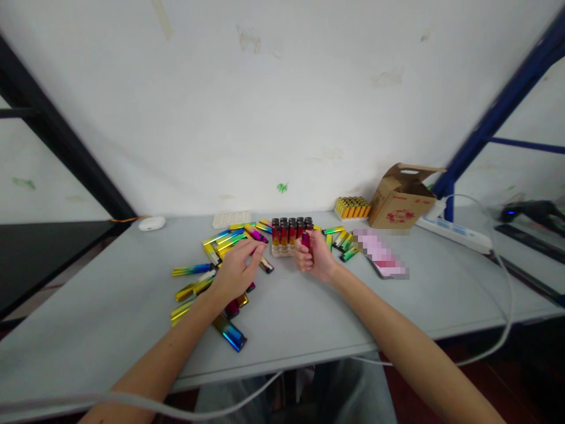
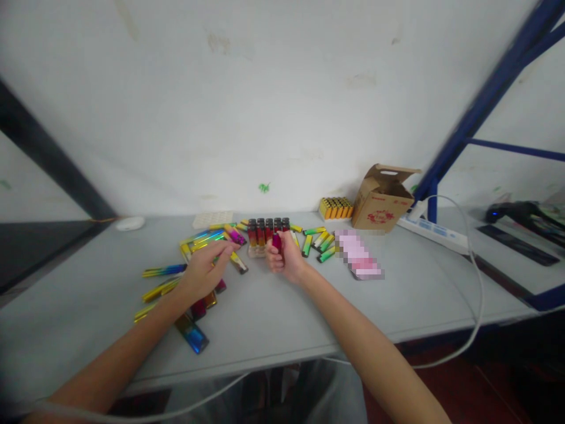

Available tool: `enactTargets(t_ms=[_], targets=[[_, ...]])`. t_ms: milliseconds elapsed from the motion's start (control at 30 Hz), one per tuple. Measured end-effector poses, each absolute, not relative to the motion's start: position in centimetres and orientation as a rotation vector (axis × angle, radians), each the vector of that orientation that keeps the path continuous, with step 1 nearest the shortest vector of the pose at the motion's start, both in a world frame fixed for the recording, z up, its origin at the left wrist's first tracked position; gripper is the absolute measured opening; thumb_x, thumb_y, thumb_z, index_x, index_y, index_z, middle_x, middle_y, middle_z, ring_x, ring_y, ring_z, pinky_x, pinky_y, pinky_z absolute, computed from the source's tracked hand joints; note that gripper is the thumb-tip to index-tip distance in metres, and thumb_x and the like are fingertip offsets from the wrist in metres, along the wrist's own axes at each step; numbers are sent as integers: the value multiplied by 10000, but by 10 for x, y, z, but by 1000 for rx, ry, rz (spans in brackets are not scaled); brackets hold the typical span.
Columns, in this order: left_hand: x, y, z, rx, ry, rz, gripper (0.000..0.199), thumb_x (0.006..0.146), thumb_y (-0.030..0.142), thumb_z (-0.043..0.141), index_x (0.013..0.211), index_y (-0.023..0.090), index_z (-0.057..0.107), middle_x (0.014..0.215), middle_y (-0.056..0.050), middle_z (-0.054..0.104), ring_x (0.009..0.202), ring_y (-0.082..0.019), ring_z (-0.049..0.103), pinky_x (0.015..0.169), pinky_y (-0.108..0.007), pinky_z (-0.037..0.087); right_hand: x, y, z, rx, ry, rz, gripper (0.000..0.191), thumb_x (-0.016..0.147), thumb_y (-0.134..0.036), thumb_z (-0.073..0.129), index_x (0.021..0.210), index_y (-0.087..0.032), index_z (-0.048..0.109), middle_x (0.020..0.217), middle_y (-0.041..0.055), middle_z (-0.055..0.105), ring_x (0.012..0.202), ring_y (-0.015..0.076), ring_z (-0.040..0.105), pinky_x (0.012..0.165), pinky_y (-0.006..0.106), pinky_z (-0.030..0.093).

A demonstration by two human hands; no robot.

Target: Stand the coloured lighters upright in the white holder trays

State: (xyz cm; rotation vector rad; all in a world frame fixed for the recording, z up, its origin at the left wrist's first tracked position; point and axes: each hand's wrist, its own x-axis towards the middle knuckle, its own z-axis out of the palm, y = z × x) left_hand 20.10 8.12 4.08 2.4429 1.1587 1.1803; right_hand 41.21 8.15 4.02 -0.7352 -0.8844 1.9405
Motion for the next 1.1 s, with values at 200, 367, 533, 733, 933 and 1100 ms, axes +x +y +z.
enactTargets(t_ms=[200, 367, 533, 733, 933, 1100], targets=[[202, 80, 42, 2443, 1169, 1172, 316, 949, 318, 383, 904, 171, 658, 926, -77, 690, 908, -209, 631, 852, -350, 489, 412, 83, 35, -739, -900, 1957, 435, 864, -496, 270, 535, -217, 324, 438, -88, 187, 380, 75, 92, 329, 180, 123], [201, 81, 40, 2480, 1147, 1142, 320, 960, 322, 375, 903, 164, 647, 919, -84, 683, 896, -207, 623, 838, -344, 481, 412, 82, 32, -702, -951, 1905, 476, 847, -576, 327, 544, -211, 348, 438, -89, 210, 382, 69, 127, 346, 178, 136], [200, 80, 41, 2540, 1114, 1096, 348, 961, 330, 362, 805, 181, 635, 852, -73, 676, 847, -208, 615, 799, -346, 480, 411, 81, 33, -699, -943, 1881, 519, 839, -628, 336, 529, -211, 325, 417, -83, 230, 377, 66, 143, 356, 179, 145], [201, 78, 43, 2567, 1106, 1050, 371, 959, 339, 358, 781, 184, 645, 797, -62, 671, 821, -207, 606, 791, -345, 480, 411, 81, 37, -791, -898, 1908, 490, 870, -547, 278, 505, -220, 282, 399, -86, 194, 367, 69, 101, 340, 185, 109], [202, 77, 43, 2587, 1105, 1034, 383, 962, 345, 351, 770, 187, 642, 779, -60, 665, 798, -200, 596, 777, -338, 479, 410, 78, 42, -768, -877, 1922, 446, 884, -506, 289, 542, -220, 284, 431, -93, 182, 380, 74, 90, 338, 179, 116], [202, 78, 43, 2597, 1088, 1059, 372, 956, 330, 359, 768, 189, 647, 760, -57, 659, 784, -197, 591, 763, -335, 480, 409, 80, 40, -800, -857, 1957, 467, 895, -528, 265, 547, -217, 289, 430, -95, 187, 384, 73, 80, 342, 180, 104]])
